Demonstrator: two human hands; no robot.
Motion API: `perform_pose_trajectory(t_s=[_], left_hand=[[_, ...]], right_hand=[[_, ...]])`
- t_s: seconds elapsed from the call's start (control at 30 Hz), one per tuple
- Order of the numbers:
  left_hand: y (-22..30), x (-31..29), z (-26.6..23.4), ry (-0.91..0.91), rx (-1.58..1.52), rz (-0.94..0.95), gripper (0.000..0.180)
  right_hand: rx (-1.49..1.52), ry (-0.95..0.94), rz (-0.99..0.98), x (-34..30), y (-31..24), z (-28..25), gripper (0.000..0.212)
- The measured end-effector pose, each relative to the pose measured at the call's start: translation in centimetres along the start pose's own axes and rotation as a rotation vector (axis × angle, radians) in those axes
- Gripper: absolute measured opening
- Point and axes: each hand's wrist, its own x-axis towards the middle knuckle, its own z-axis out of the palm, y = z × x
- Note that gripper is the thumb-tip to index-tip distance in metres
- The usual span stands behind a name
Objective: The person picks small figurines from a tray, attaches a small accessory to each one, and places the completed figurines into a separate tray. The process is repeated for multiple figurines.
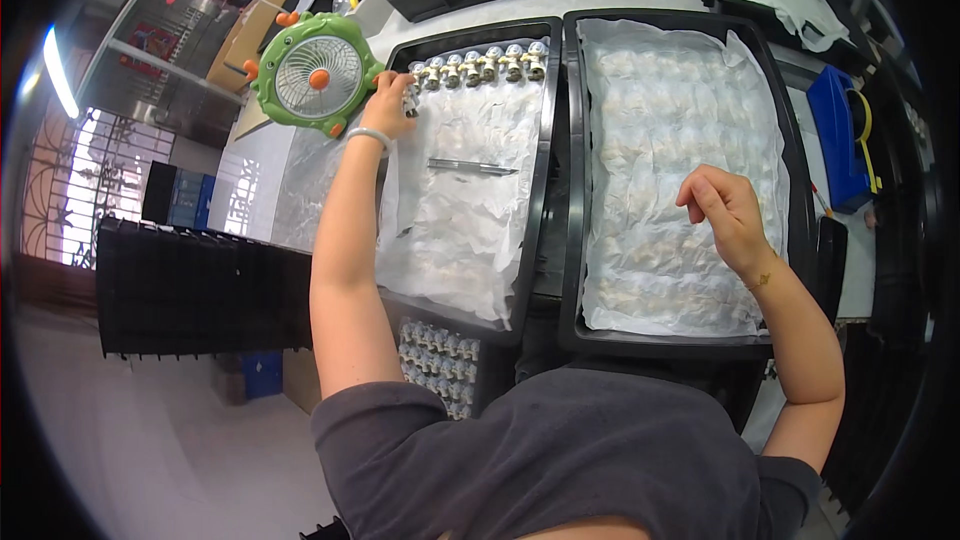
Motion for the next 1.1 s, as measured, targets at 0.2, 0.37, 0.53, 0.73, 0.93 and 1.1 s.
perform_pose_trajectory(t_s=[0.2, 0.37, 0.53, 0.73, 0.93, 1.1], left_hand=[[-1.0, -0.2, 0.9, -0.175, 0.284, -0.061, 0.064], [-0.7, -0.3, 0.8, -0.169, 0.443, -0.055, 0.063], [-0.5, 0.0, 2.1, -0.157, 0.708, -0.143, 0.066], [17.7, 0.5, -0.8, 0.132, 0.062, 0.474, 0.057], [38.9, -5.1, 2.7, -0.200, -0.459, 1.088, 0.036], [45.4, -5.8, 7.6, -0.709, -1.066, 1.057, 0.036]], right_hand=[[0.000, 0.029, 0.011, 0.1, 0.1, -0.2, 0.032], [0.008, 0.078, -0.038, 0.3, -0.1, -0.9, 0.032], [0.012, 0.225, -0.194, 0.6, -0.9, -3.3, 0.032], [0.109, 0.494, -0.370, 0.2, -1.5, -7.1, 0.036], [0.164, 0.490, -0.310, 0.4, -0.9, -5.5, 0.036], [0.014, 0.367, -0.320, 0.1, -1.2, -3.5, 0.020]])
